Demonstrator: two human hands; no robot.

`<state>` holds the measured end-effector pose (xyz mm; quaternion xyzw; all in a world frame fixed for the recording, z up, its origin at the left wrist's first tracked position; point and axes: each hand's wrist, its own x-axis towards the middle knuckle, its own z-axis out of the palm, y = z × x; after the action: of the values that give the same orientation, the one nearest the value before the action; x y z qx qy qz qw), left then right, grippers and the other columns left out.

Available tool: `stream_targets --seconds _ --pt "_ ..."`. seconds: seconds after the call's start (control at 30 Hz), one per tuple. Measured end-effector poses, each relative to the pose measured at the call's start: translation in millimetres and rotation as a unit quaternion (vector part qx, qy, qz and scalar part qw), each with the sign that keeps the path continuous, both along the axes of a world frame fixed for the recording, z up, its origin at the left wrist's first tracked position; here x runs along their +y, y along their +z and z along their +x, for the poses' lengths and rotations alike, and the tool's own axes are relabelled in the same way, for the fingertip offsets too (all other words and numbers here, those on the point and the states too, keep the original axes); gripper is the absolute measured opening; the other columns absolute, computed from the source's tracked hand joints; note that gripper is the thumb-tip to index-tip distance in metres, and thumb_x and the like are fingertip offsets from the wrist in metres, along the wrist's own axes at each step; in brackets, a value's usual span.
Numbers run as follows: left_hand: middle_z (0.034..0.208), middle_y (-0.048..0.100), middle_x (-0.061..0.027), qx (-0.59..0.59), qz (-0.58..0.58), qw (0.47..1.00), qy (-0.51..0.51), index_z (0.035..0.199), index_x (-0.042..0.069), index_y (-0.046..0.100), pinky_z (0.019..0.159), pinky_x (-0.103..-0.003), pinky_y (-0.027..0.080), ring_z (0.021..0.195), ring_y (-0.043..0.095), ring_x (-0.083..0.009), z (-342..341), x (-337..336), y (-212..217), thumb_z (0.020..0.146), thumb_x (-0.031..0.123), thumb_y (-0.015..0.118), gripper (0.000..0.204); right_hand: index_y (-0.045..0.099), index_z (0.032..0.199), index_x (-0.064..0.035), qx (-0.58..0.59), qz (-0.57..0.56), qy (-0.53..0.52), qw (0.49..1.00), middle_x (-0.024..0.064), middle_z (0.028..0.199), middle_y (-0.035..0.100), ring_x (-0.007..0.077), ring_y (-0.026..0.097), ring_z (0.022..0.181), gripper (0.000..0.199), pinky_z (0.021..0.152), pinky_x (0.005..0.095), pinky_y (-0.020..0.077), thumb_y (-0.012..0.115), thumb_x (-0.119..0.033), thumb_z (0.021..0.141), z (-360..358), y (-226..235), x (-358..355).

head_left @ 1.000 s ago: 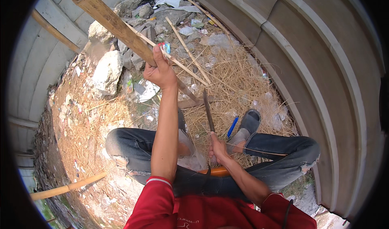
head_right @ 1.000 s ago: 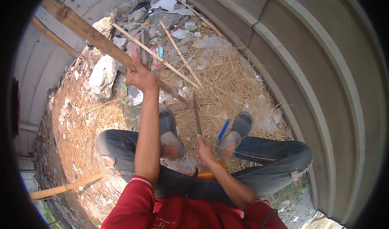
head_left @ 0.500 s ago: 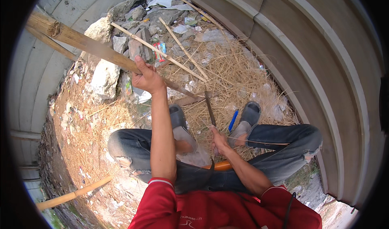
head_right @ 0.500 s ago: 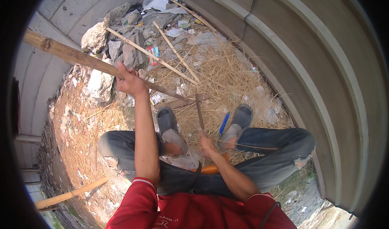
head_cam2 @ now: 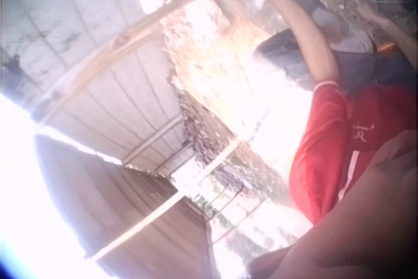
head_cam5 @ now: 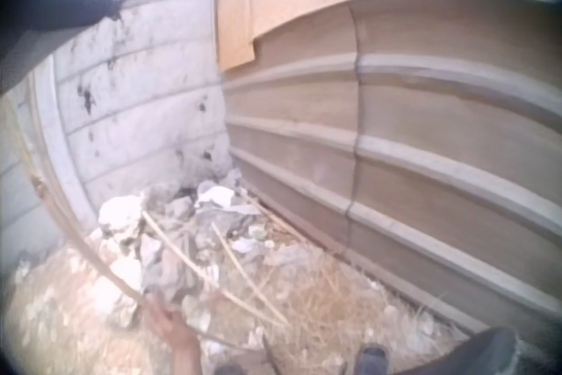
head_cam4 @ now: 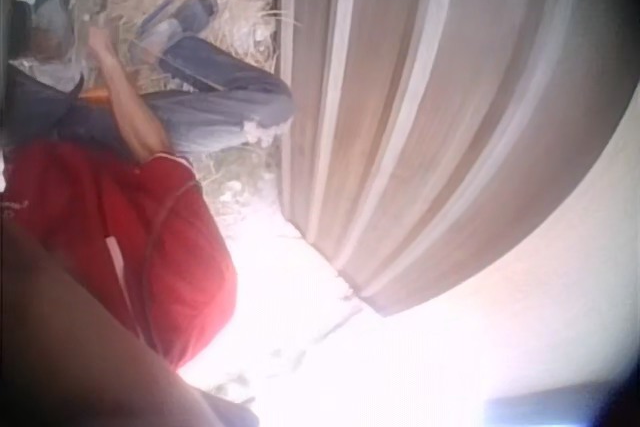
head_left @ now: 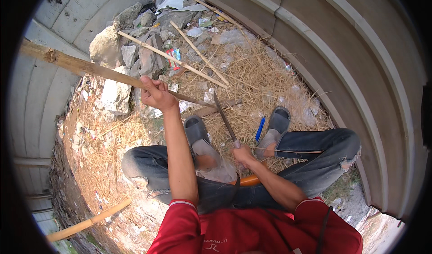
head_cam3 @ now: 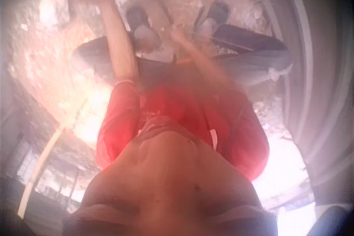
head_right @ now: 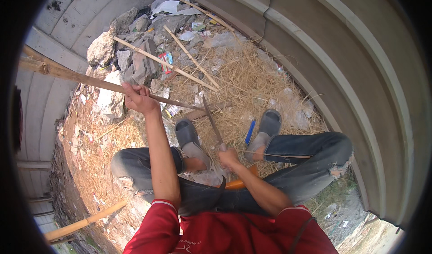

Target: The person sits on the ground and uses a knife to sharpen the end of a wooden stick. They repeatedly scrape the wood to create a point and then use a blue utility knife to trim the sharpened tip.

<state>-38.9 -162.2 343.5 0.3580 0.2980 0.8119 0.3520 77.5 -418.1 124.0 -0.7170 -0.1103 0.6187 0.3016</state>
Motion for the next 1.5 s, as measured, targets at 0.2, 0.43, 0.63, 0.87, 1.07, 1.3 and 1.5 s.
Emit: stream_targets --seconds 0.2,0.43,0.63,0.87,1.07,1.3,1.5 --pt "0.05 0.041 0.0001 0.017 0.005 1.0 -0.005 0.063 0.007 0.045 0.041 -0.023 0.024 0.042 0.033 -0.0057 3 0 -1 0.1 0.039 0.062 0.051 0.058 0.069 0.0011 -0.194 0.333 0.014 0.923 0.0081 0.056 0.054 0.0192 0.053 0.051 0.031 0.051 0.0368 0.0433 0.07 -0.022 0.085 22 133 67" --pt "0.053 0.042 -0.0004 0.036 0.005 0.999 -0.022 0.064 0.008 0.046 0.041 -0.023 0.024 0.042 0.032 -0.0068 11 -2 -5 0.1 0.04 0.06 0.051 0.056 0.065 0.0011 -0.246 0.285 -0.025 0.926 0.0031 0.055 0.052 0.0154 0.051 0.05 0.026 0.049 0.0355 0.04 0.07 -0.015 0.081 -9 47 3" --pt "0.054 0.044 -0.0014 0.031 -0.01 0.999 -0.006 0.064 0.008 0.045 0.041 -0.023 0.024 0.042 0.033 -0.0079 2 -8 -11 0.099 0.043 0.061 0.052 0.063 0.074 0.0003 -0.095 0.098 -0.016 0.99 0.0104 0.062 0.061 0.0261 0.062 0.057 0.022 0.058 0.0437 0.0465 0.067 -0.02 0.082 14 22 9" --pt "0.053 0.041 0.001 0.018 -0.003 1.0 0.02 0.065 0.007 0.045 0.04 -0.023 0.025 0.043 0.034 -0.0053 9 -1 -5 0.099 0.038 0.064 0.049 0.062 0.073 0.0025 -0.245 0.272 -0.02 0.93 0.0117 0.061 0.061 0.0276 0.062 0.056 0.022 0.056 0.0439 0.0457 0.065 -0.017 0.082 1 35 19" --pt "0.054 0.043 0.0009 0.015 -0.015 0.998 0.06 0.07 0.007 0.046 0.041 -0.022 0.027 0.044 0.037 -0.0049 5 1 -2 0.097 0.036 0.067 0.045 0.069 0.083 0.0058 -0.066 -0.031 -0.007 0.997 0.0148 0.064 0.064 0.025 0.063 0.056 0.02 0.051 0.0425 0.0474 0.068 -0.013 0.077 -13 -69 -25" --pt "0.06 0.054 -0.0024 0.062 -0.051 0.996 -0.035 0.077 0.004 0.054 0.044 -0.023 0.038 0.046 0.048 -0.0077 -29 7 -18 0.1 0.024 0.061 0.031 0.065 0.081 0.0048 0.015 0.031 -0.102 0.994 0.0061 0.061 0.05 0.0185 0.051 0.046 0.013 0.041 0.0351 0.0405 0.06 -0.007 0.084 16 -17 2" --pt "0.095 0.067 -0.0125 0.256 -0.064 0.959 -0.108 0.122 -0.003 0.055 0.078 -0.034 0.051 0.084 0.064 -0.0188 -53 24 -9 0.107 0.037 0.037 0.047 0.064 0.087 0.0031 0.064 0.032 -0.138 0.988 0.0055 0.06 0.046 0.0186 0.047 0.044 0.012 0.04 0.0353 0.0406 0.057 -0.006 0.087 13 -25 10"
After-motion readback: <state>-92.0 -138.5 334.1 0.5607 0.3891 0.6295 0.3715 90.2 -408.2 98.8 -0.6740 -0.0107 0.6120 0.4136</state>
